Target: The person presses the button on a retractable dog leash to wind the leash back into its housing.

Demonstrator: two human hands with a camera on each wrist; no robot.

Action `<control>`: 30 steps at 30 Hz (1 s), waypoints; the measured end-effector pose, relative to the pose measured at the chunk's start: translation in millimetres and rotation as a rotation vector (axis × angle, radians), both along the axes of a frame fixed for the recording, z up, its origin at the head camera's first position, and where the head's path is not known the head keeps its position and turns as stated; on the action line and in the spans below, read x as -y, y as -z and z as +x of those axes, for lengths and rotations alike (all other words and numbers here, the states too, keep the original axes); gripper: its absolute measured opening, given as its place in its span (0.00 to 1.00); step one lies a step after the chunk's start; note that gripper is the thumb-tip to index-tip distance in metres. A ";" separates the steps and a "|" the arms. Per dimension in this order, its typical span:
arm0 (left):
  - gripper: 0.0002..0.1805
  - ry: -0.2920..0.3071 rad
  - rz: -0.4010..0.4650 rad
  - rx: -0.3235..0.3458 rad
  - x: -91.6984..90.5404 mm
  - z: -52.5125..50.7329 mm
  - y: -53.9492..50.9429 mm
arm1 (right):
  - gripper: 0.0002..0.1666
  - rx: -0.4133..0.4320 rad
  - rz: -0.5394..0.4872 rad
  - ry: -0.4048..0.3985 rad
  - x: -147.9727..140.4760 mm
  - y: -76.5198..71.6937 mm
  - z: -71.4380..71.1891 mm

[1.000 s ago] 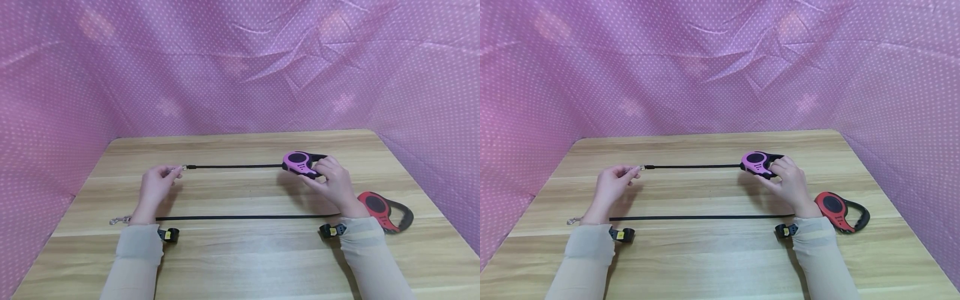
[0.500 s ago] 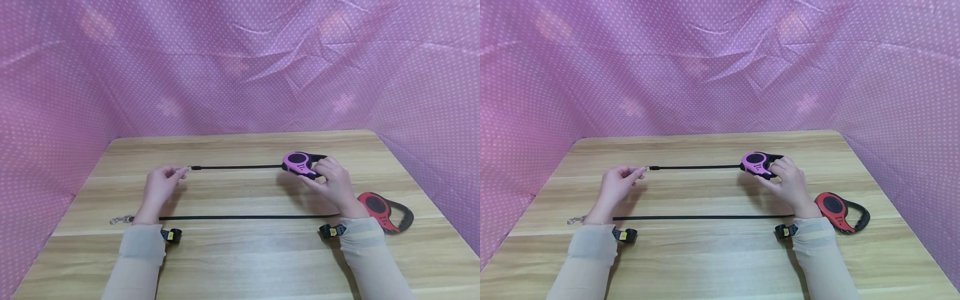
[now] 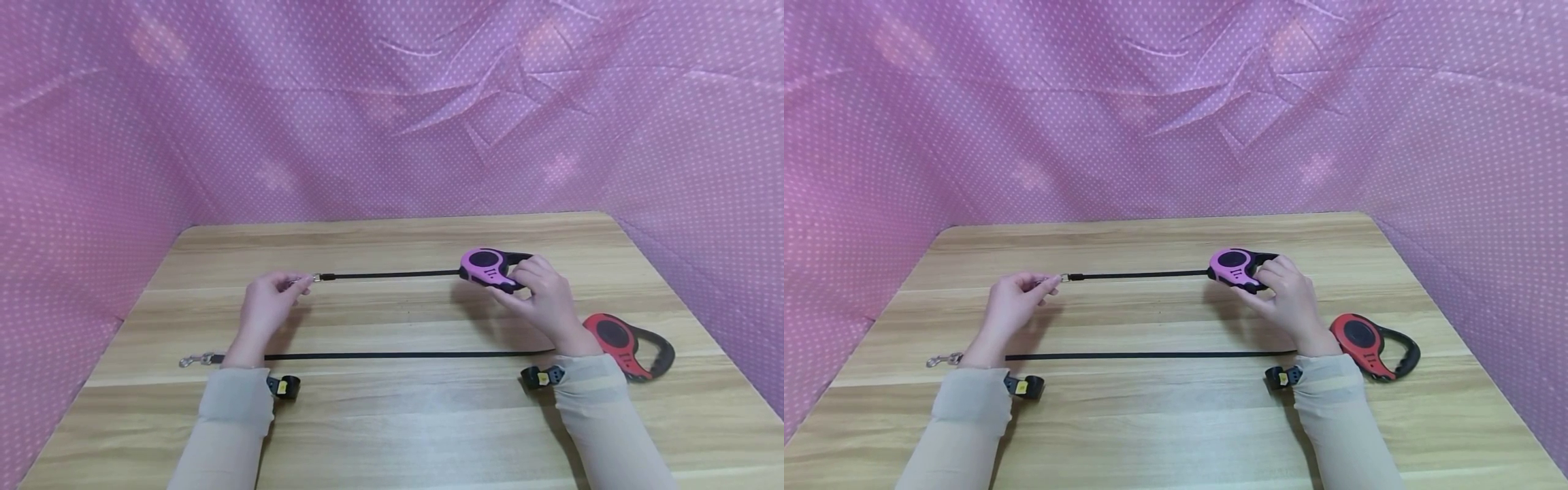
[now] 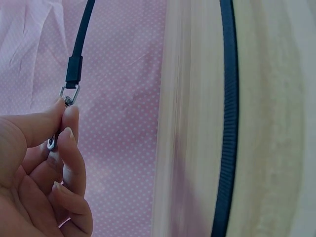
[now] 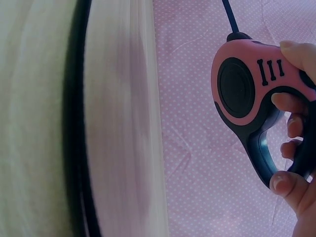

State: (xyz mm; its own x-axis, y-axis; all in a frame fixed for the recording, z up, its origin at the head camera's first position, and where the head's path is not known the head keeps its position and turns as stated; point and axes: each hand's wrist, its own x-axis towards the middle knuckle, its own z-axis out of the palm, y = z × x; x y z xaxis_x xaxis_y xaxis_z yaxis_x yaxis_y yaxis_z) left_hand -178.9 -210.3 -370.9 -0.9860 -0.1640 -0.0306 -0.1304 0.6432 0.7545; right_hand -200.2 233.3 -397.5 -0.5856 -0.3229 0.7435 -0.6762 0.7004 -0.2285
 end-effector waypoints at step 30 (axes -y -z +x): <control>0.19 0.042 -0.007 -0.002 -10.2 0.4 3.9 | 0.36 -0.001 0.016 0.001 3.6 -0.2 1.7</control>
